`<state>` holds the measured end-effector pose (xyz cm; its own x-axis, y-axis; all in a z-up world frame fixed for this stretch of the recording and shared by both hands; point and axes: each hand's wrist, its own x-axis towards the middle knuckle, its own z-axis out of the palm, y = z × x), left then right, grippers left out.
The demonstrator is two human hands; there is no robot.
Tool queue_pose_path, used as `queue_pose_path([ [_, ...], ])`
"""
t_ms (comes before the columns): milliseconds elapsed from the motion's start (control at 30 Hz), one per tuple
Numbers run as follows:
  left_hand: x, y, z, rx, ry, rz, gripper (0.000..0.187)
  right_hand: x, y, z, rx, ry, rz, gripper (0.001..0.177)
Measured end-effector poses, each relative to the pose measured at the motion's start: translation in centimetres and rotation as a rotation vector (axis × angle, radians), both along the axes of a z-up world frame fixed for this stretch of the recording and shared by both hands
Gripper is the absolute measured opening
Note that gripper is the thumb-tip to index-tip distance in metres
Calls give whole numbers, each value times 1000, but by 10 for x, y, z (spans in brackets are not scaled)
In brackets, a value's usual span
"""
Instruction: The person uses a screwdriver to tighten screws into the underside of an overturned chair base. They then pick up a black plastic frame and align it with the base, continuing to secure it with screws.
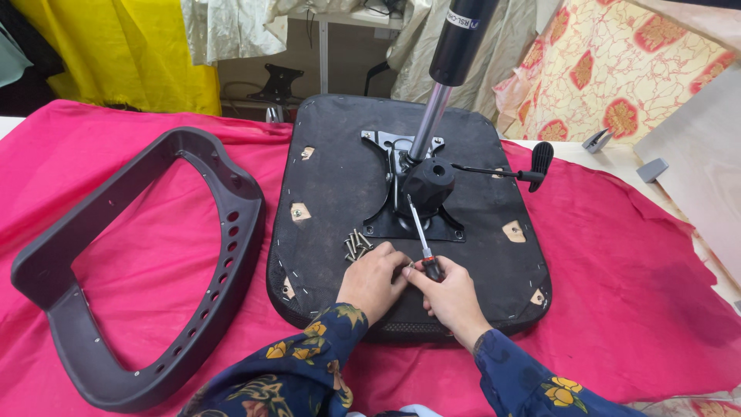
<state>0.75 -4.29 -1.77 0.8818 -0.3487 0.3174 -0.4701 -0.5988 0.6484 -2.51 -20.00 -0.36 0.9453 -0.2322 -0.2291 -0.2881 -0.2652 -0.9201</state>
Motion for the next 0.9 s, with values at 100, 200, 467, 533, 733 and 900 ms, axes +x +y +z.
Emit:
queue_pose_path([
  [100,-2,0,-4,2,-71,-26,14,-3,-2,0,32,-24,11,29],
  [200,-3,-1,-8,23,-150,-47,12,-5,1,-3,37,-54,-12,25],
  [467,-2,-1,-8,173,-243,-85,9,-8,-3,-7,-32,-65,-36,17],
  [533,-3,-2,-7,175,-241,-73,9,-7,-4,-7,-44,-73,-24,17],
  [733,-4,0,-4,132,-329,59,11,-3,-5,-5,33,-87,8,23],
  [900,-6,12,-2,104,-325,202,14,-1,-4,-2,-16,-29,1,26],
])
